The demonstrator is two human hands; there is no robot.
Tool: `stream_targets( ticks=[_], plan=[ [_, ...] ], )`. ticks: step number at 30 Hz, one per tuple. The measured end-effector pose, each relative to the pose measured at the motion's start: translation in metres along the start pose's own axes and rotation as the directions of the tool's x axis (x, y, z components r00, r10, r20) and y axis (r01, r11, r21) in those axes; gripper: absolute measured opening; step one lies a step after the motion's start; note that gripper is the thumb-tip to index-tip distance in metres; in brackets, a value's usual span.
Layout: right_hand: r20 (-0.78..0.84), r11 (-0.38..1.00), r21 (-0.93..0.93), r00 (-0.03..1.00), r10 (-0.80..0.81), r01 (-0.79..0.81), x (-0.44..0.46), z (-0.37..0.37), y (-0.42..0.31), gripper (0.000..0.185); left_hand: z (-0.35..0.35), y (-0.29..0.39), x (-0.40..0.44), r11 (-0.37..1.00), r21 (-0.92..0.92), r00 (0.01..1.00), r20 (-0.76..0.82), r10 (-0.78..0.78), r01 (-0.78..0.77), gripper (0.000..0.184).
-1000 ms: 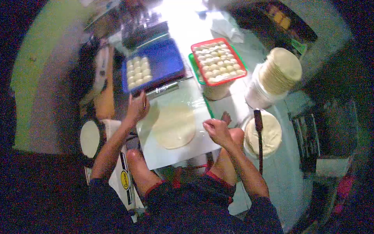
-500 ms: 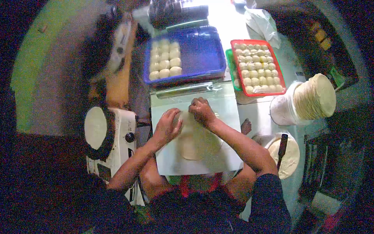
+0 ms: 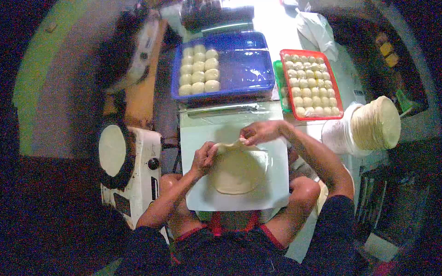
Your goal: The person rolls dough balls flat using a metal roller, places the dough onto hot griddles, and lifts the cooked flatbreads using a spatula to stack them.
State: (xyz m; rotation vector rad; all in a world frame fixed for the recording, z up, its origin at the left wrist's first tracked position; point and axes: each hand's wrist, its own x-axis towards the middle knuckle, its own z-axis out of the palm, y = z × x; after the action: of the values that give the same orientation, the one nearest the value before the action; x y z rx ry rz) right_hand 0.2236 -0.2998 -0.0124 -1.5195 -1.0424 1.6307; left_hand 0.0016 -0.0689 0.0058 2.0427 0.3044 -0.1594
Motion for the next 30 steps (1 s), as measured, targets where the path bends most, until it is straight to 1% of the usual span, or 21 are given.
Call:
stream_targets(
  ticks=[1,2,3,4,5,7,8,9,11,13,14,15,16,18,20,21,22,23,25,27,30],
  plan=[
    [-0.090,0.977,0.212,0.996,0.030,-0.010,-0.007,0.016,0.004,0.071,0.003,-0.001,0.000,1.000,-0.006,0.999,-0.042,0.000,0.000,0.027],
    [-0.138,0.872,0.476,0.989,-0.056,0.116,-0.011,0.035,0.003,0.073,0.009,-0.009,0.001,1.000,-0.016,0.996,-0.089,-0.002,0.001,0.029],
    [-0.209,0.955,0.241,0.970,-0.124,0.174,-0.015,0.044,-0.002,0.071,0.015,-0.018,0.001,1.000,-0.029,0.991,-0.136,-0.011,0.007,0.030],
    [-0.175,0.943,0.304,0.981,-0.085,0.137,-0.019,0.057,-0.006,0.070,0.023,-0.028,-0.003,0.999,-0.033,0.986,-0.165,-0.009,0.004,0.033],
    [-0.142,0.925,0.366,0.989,-0.049,0.098,-0.024,0.071,-0.011,0.069,0.029,-0.038,-0.009,0.996,-0.087,0.994,-0.104,-0.042,0.033,0.035],
    [-0.094,0.948,0.317,0.996,0.008,0.022,-0.029,0.094,-0.029,0.066,0.035,-0.057,-0.018,0.979,-0.186,0.997,0.008,-0.081,0.081,0.037],
    [-0.094,0.959,0.285,0.995,0.022,0.006,-0.033,0.104,-0.040,0.067,0.035,-0.066,-0.024,0.992,-0.062,0.991,0.079,-0.108,0.114,0.036],
    [-0.092,0.967,0.254,0.995,0.034,-0.010,-0.037,0.115,-0.054,0.067,0.036,-0.074,-0.039,0.948,-0.237,0.967,0.193,-0.168,0.212,0.034],
    [0.009,0.958,0.274,0.997,0.078,-0.078,-0.039,0.129,-0.089,0.069,0.034,-0.083,-0.070,0.745,-0.524,0.886,0.421,-0.195,0.413,0.030],
    [0.089,0.964,0.226,0.988,0.124,-0.141,-0.037,0.144,-0.129,0.069,-0.010,-0.001,-0.120,0.692,-0.419,0.769,0.557,-0.315,0.587,0.026],
    [0.115,0.971,0.172,0.983,0.145,-0.164,-0.033,0.154,-0.149,0.068,0.001,-0.026,-0.135,0.487,-0.576,0.739,0.621,-0.263,0.657,0.028],
    [0.141,0.976,0.114,0.976,0.168,-0.185,-0.026,0.164,-0.171,0.068,-0.005,-0.034,-0.151,0.403,-0.597,0.708,0.668,-0.228,0.693,0.033],
    [0.158,0.978,0.075,0.971,0.182,-0.195,-0.017,0.175,-0.194,0.067,-0.022,-0.020,-0.176,0.456,-0.615,0.758,0.597,-0.264,0.643,0.037],
    [0.243,0.990,-0.013,0.960,0.140,-0.141,0.015,0.195,-0.231,0.066,-0.051,-0.015,-0.227,0.466,-0.695,0.827,0.536,-0.173,0.548,0.043],
    [0.321,0.994,-0.056,0.941,0.109,-0.096,0.061,0.222,-0.270,0.069,-0.061,-0.076,-0.271,0.311,-0.831,0.861,0.503,0.070,0.461,0.043],
    [0.354,0.995,-0.060,0.930,0.096,-0.080,0.088,0.236,-0.286,0.073,-0.098,-0.049,-0.302,0.481,-0.687,0.839,0.445,-0.312,0.544,0.038],
    [0.430,0.997,-0.063,0.903,-0.012,0.043,0.122,0.250,-0.296,0.072,-0.131,-0.040,-0.332,0.475,-0.707,0.848,0.382,-0.368,0.524,0.035],
    [0.503,0.985,-0.053,0.857,-0.115,0.163,0.154,0.268,-0.318,0.072,-0.162,-0.041,-0.361,0.469,-0.725,0.849,0.319,-0.421,0.504,0.032],
    [0.434,0.890,-0.387,0.899,-0.055,0.241,0.203,0.304,-0.375,0.066,-0.225,-0.059,-0.415,0.670,-0.649,0.880,-0.001,-0.476,0.361,0.026],
    [0.518,0.919,-0.266,0.848,-0.117,0.290,0.257,0.337,-0.420,0.062,-0.293,-0.047,-0.468,0.690,-0.694,0.878,-0.179,-0.443,0.207,0.020],
    [0.479,0.815,-0.328,0.828,-0.292,0.478,0.301,0.388,-0.494,0.063,-0.377,-0.030,-0.539,0.838,-0.513,0.713,-0.516,-0.474,0.186,0.023]
  ],
)
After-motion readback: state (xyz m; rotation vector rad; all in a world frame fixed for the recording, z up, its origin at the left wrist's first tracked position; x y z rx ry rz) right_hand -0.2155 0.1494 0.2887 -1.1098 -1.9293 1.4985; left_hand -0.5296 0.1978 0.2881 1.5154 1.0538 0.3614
